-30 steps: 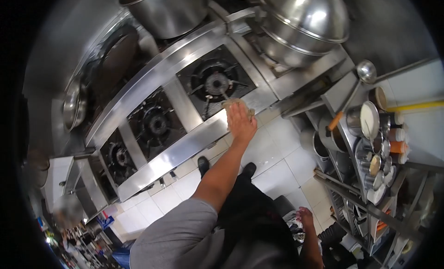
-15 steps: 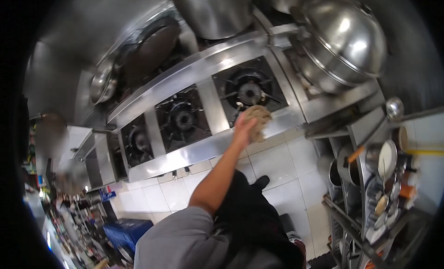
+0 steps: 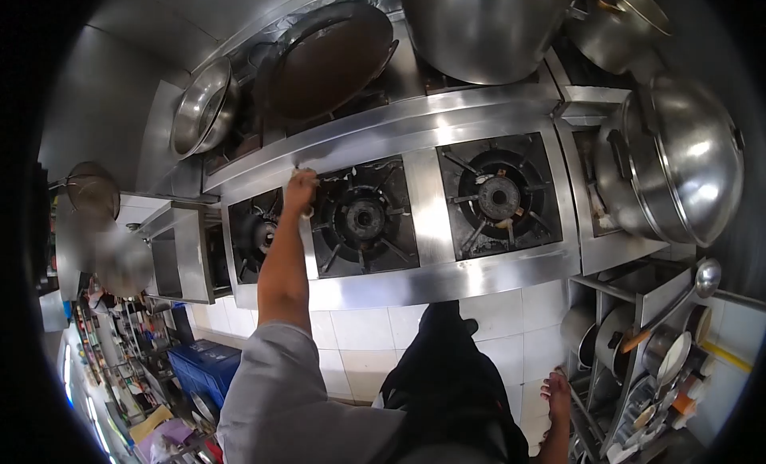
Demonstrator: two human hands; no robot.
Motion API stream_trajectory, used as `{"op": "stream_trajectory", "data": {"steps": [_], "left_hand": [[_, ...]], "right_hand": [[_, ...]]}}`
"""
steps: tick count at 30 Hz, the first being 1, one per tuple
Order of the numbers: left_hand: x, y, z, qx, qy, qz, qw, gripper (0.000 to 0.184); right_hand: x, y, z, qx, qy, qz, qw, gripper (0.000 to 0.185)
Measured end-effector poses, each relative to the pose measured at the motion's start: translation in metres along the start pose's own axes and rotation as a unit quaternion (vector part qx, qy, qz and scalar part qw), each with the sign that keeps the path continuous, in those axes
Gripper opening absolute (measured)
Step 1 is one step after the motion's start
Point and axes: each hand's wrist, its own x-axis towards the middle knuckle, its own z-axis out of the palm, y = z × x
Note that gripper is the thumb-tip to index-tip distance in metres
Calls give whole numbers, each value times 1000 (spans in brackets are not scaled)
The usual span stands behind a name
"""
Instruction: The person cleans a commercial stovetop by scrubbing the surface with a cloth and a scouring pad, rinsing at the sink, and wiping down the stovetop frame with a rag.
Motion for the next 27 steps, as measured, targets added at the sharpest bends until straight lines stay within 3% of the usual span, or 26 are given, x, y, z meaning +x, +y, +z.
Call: {"op": "stream_trajectory", "data": {"steps": [1, 2, 4, 8, 10, 12, 14, 15, 17, 18, 20, 21, 22, 24, 27], "left_hand": [[-6, 12, 14, 43, 74, 35, 996, 18], [-9, 24, 23, 42, 73, 33, 996, 18], [-20, 61, 22, 37, 24, 121, 992, 25], [-27, 96, 16, 4, -9, 141, 990, 33], [-25, 108, -9, -71, -213, 44, 973, 37], [-21, 125, -31, -67, -233, 86, 966, 34], [-12, 137, -24, -174, -160, 43, 971, 32], [-9, 127, -5, -175, -165, 43, 970, 32], [-1, 102, 48, -71, -94, 342, 932, 34], [-4, 118, 45, -76, -91, 345, 931, 34], [-16, 157, 28, -216, -197, 175, 940, 37], [-16, 162, 39, -261, -178, 137, 939, 41], [-18, 169, 52, -260, -184, 138, 938, 41], [-18, 189, 81, -151, -21, 202, 968, 44], [-14, 203, 105, -107, 25, 219, 969, 42]], "right_hand": [[-2, -10, 5, -6, 0, -3, 1000, 26], [4, -7, 5, -8, 2, -3, 1000, 26], [12, 2, 4, 49, -34, 26, 998, 27], [-6, -10, 39, -21, -22, 68, 997, 30], [-2, -9, 43, -40, -51, 98, 993, 31], [6, -6, 44, -42, -39, 95, 994, 32], [20, 10, 35, 0, -55, 107, 993, 32], [5, -15, 49, -67, -19, 98, 993, 32], [8, -22, 49, -67, -17, 86, 994, 29], [11, -27, 49, -63, -17, 71, 995, 26], [12, -33, 48, -42, -4, 60, 997, 27], [5, -45, 52, -22, 4, 49, 999, 30], [1, -53, 56, -3, 11, 37, 999, 33], [2, -55, 63, -14, 14, 38, 999, 33], [2, -42, 68, -33, 9, 63, 997, 26]]}}
